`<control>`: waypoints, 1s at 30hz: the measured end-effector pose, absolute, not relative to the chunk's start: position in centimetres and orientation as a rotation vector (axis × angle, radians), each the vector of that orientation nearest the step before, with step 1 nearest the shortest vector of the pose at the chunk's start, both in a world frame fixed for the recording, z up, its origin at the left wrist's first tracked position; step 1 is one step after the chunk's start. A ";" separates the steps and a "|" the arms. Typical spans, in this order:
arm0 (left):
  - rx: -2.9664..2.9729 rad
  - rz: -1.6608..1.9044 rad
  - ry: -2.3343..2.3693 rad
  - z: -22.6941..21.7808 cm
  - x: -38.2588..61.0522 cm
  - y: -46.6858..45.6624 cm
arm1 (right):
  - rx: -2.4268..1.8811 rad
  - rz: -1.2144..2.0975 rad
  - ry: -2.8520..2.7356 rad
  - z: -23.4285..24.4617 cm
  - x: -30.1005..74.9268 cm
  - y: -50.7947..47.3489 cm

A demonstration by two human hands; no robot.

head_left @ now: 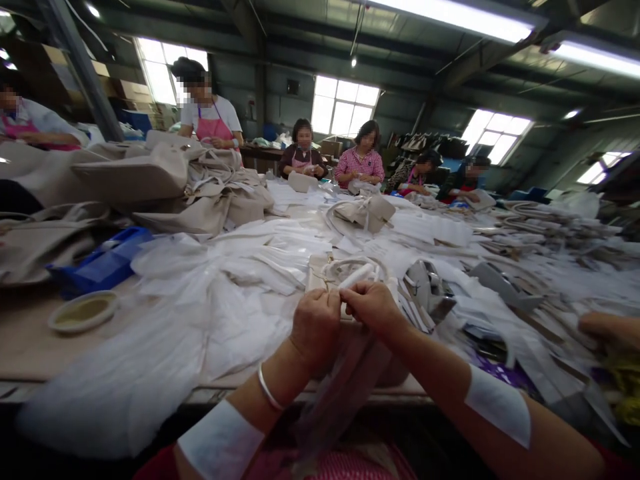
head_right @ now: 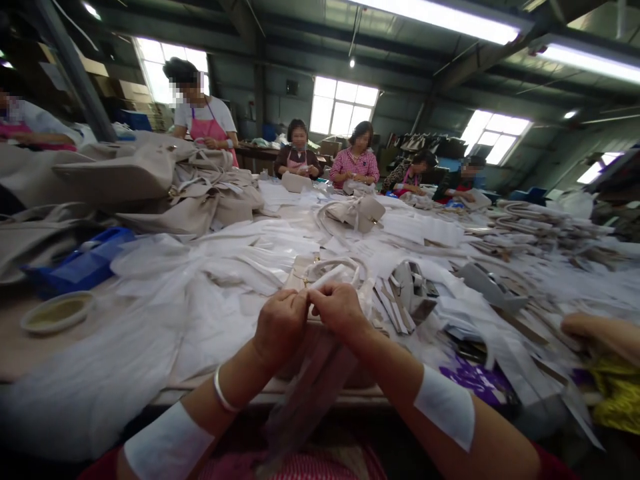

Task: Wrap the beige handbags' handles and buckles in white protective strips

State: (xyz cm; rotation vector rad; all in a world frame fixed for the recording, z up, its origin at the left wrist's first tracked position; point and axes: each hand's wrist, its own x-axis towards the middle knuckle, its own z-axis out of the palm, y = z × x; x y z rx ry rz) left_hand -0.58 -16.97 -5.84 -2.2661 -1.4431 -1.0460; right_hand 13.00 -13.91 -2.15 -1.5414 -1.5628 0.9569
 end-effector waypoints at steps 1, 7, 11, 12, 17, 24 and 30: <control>-2.241 -1.103 -1.440 -6.0 -0.6 -17.0 | -1.566 0.934 -1.573 -2.1 12.9 -13.9; -2.290 -1.165 -1.405 -6.3 -1.2 -17.0 | -1.626 0.887 -1.634 -1.4 12.7 -14.1; -2.308 -1.137 -1.451 -6.3 -1.4 -16.7 | -1.522 0.913 -1.753 -0.8 13.1 -14.8; -2.304 -1.156 -1.460 -6.3 -1.4 -16.6 | -1.487 0.892 -1.773 -0.7 13.2 -15.0; -2.276 -1.276 -1.687 -5.8 -1.1 -16.5 | -1.350 0.780 -1.750 -1.4 12.9 -15.9; -2.477 -1.778 -1.985 -4.4 -2.1 -16.2 | -1.353 0.687 -1.684 -2.3 12.1 -15.2; -2.620 -2.055 -1.907 -4.4 -2.7 -15.5 | -1.399 0.678 -1.626 -2.6 11.9 -14.6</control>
